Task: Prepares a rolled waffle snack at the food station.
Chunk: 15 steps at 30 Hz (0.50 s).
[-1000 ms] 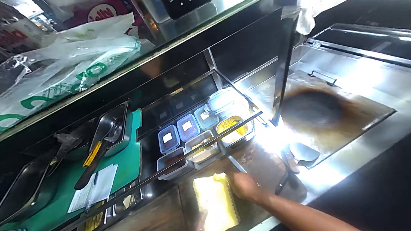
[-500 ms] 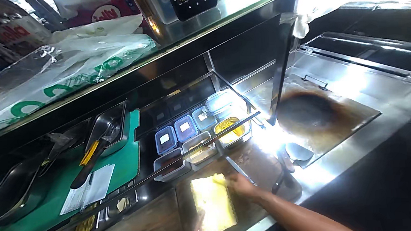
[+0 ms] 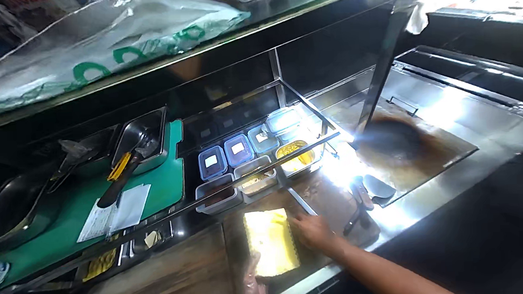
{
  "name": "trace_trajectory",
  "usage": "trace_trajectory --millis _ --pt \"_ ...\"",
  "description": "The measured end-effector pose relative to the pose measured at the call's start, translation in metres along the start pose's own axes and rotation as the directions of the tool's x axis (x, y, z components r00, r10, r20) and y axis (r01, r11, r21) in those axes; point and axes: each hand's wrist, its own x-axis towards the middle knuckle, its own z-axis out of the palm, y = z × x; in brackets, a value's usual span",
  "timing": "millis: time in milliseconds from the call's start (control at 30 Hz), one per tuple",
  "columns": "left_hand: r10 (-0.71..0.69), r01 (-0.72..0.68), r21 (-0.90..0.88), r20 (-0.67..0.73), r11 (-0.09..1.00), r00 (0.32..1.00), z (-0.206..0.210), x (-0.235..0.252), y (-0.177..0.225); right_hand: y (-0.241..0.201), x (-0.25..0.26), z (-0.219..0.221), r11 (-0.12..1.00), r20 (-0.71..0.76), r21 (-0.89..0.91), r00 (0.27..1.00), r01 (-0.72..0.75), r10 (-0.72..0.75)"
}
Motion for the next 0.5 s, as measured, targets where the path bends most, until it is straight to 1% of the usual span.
trace_trajectory --millis 33,100,133,167,200,233,267,300,400,467,500 --pt "0.003 -0.003 0.009 0.007 1.0 1.0 -0.002 0.003 0.001 -0.003 -0.005 0.001 0.999 0.037 0.041 0.999 0.005 -0.006" --pt "0.011 -0.012 0.023 0.038 1.0 0.999 -0.011 0.008 0.0 -0.01 -0.009 -0.001 0.98 0.082 0.19 0.996 -0.056 0.041" --pt "0.011 -0.012 0.024 0.05 1.0 0.999 -0.013 0.009 -0.001 -0.01 -0.006 -0.004 0.966 0.057 0.24 0.995 -0.099 0.088" --pt "0.005 -0.006 0.017 0.05 1.0 0.999 -0.013 0.009 -0.002 -0.008 -0.001 -0.006 0.961 0.016 0.242 0.991 -0.136 0.137" --pt "-0.005 0.005 0.009 0.048 1.0 0.999 -0.013 0.007 -0.003 -0.005 0.004 -0.005 0.966 -0.019 0.204 0.986 -0.159 0.166" --pt "-0.012 0.012 -0.005 0.049 1.0 0.999 -0.013 0.006 -0.004 -0.002 0.007 0.0 0.978 -0.032 0.147 0.987 -0.149 0.155" --pt "-0.015 0.016 -0.012 0.052 1.0 0.999 -0.016 0.007 -0.003 -0.002 0.003 0.005 0.987 -0.012 0.108 0.993 -0.119 0.121" --pt "-0.015 0.016 -0.017 0.06 1.0 0.998 -0.019 0.008 -0.003 -0.007 -0.006 0.009 0.988 0.031 0.121 0.995 -0.096 0.093" --pt "-0.024 0.031 -0.075 0.088 0.997 0.996 -0.026 0.014 -0.005 -0.021 -0.028 0.007 0.943 0.154 0.32 0.987 -0.087 0.039" --pt "-0.044 0.059 -0.125 0.119 0.99 0.992 -0.029 0.013 -0.011 -0.023 -0.014 0.003 0.906 0.117 0.405 0.989 -0.126 0.085" --pt "-0.052 0.072 -0.142 0.14 0.987 0.989 -0.031 0.014 -0.013 -0.023 0.001 -0.001 0.904 0.086 0.395 0.986 -0.162 0.14"
